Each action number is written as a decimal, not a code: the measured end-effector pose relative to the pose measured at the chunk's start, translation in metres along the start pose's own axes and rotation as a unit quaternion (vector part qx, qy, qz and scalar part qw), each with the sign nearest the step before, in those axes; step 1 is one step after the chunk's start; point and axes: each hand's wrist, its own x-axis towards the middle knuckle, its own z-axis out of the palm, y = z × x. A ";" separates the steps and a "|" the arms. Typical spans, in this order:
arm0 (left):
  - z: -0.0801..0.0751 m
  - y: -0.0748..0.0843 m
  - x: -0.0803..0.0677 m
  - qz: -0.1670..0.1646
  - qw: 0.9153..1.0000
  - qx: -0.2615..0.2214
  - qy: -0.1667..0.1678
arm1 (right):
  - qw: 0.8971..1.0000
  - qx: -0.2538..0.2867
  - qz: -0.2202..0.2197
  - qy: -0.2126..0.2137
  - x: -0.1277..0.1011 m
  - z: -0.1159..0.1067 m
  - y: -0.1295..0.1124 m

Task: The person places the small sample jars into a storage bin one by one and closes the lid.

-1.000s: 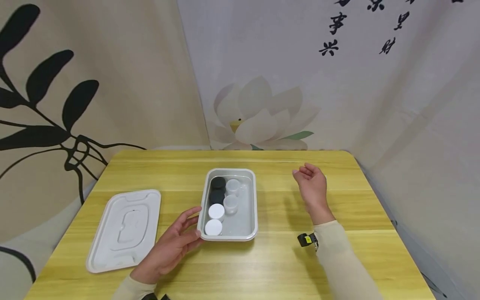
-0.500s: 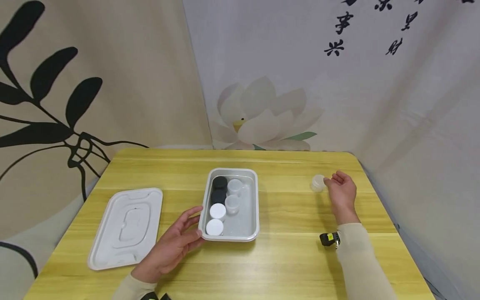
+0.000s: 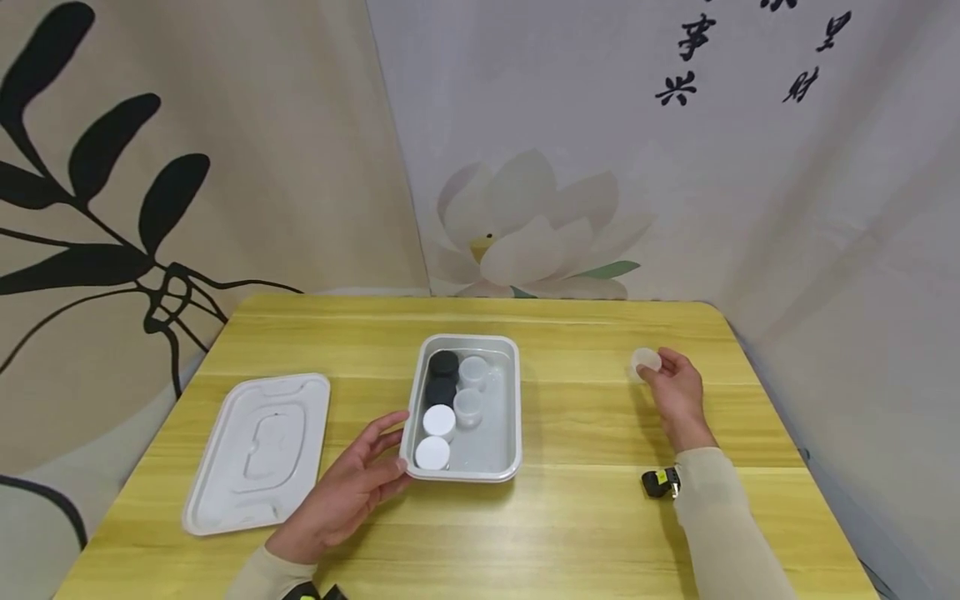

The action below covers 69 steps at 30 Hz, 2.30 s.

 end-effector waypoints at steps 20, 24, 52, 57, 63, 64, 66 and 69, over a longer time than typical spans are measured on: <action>0.001 0.002 -0.002 0.003 1.000 0.002 -0.002 | 0.991 -0.009 -0.101 -0.092 -0.045 0.044 -0.029; 0.002 0.002 -0.002 0.003 1.000 0.000 -0.002 | 0.983 -0.021 -0.135 -0.121 -0.066 0.057 -0.046; -0.002 0.002 0.000 0.002 1.000 -0.015 -0.004 | 0.932 -0.094 -0.208 -0.282 -0.139 0.142 -0.077; -0.003 0.002 -0.001 0.003 1.000 -0.020 -0.006 | 0.917 -0.114 -0.219 -0.313 -0.145 0.150 -0.078; -0.002 0.002 -0.001 0.005 1.000 -0.015 -0.009 | 0.905 -0.150 -0.222 -0.330 -0.145 0.155 -0.076; -0.002 0.002 -0.001 0.005 1.000 -0.015 -0.010 | 0.904 -0.158 -0.221 -0.331 -0.145 0.155 -0.076; -0.002 0.002 -0.001 0.007 1.000 -0.016 -0.011 | 0.902 -0.173 -0.218 -0.330 -0.145 0.157 -0.075; -0.002 0.002 -0.001 0.009 1.000 -0.015 -0.011 | 0.899 -0.192 -0.215 -0.329 -0.146 0.158 -0.074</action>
